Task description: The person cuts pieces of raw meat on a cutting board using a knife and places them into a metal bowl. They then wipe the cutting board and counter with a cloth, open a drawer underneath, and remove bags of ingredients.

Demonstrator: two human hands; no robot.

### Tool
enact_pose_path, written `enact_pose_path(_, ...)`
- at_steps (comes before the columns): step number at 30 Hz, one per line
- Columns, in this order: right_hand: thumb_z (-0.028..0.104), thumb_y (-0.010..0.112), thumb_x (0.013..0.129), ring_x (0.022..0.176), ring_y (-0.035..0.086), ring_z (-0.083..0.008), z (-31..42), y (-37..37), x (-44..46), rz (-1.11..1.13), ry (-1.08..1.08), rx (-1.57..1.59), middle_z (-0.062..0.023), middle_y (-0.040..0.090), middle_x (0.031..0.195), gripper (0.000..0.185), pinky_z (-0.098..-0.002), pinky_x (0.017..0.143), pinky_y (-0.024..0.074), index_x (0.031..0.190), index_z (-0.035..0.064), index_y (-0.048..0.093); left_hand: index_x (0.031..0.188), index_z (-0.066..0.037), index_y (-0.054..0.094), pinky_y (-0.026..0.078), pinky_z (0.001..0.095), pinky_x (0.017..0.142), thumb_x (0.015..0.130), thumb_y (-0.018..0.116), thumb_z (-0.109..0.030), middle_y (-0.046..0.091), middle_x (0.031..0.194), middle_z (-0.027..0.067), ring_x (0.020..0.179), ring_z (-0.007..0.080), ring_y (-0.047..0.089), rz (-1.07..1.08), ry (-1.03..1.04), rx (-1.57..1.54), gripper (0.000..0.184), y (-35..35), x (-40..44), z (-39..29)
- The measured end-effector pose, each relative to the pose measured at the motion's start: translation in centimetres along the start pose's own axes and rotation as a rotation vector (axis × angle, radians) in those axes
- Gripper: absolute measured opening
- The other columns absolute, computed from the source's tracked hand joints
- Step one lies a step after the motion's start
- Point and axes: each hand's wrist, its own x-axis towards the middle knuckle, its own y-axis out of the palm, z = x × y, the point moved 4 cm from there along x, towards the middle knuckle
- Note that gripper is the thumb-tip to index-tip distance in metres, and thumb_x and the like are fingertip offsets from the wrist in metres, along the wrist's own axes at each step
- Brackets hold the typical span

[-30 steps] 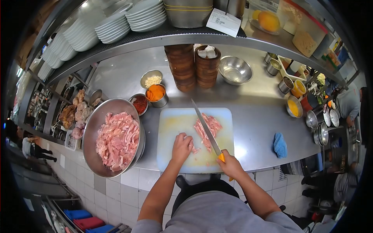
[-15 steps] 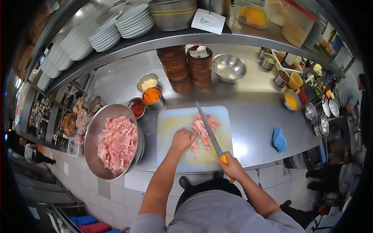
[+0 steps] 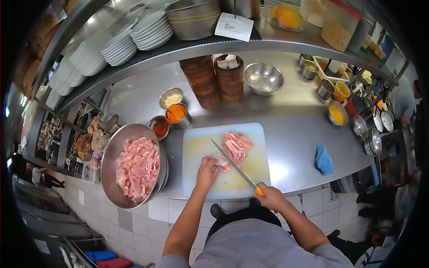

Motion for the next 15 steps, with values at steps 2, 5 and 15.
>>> enact_pose_path(2, 0.039, 0.059, 0.099, 0.090, 0.068, -0.0476, 0.3, -0.2, 0.4, 0.006, 0.002, -0.059, -0.0262, 0.071, 0.095, 0.040, -0.0552, 0.078, 0.0524, 0.122, 0.0081, 0.050, 0.107, -0.006, 0.069, 0.054, 0.0433, 0.087, 0.086, 0.075, -0.011, 0.061, 0.116, 0.0164, 0.103, 0.0374, 0.065, -0.018, 0.077, 0.051, 0.022, -0.2, 0.2, -0.3)
enact_pose_path(5, 0.035, 0.058, 0.099, 0.090, 0.068, -0.0475, 0.8, -0.3, 0.1, 0.051, 0.011, -0.134, -0.0260, 0.070, 0.095, 0.038, -0.0562, 0.078, 0.0525, 0.121, 0.0061, 0.049, 0.108, -0.006, 0.070, 0.054, 0.0433, 0.089, 0.086, 0.075, -0.011, 0.061, 0.119, 0.0181, 0.105, 0.0375, 0.065, 0.073, 0.151, 0.077, 0.023, -1.0, 0.8, -0.3)
enact_pose_path(15, 0.028, 0.057, 0.099, 0.092, 0.068, -0.0473, 0.9, -0.3, -2.9, 0.064, 0.039, -0.150, -0.0258, 0.071, 0.098, 0.036, -0.0569, 0.079, 0.0529, 0.121, 0.0019, 0.045, 0.108, -0.002, 0.069, 0.053, 0.0438, 0.091, 0.086, 0.073, -0.011, 0.059, 0.121, 0.0200, 0.108, 0.0374, 0.064, 0.004, 0.133, 0.077, 0.024, -0.5, 1.0, -0.9)
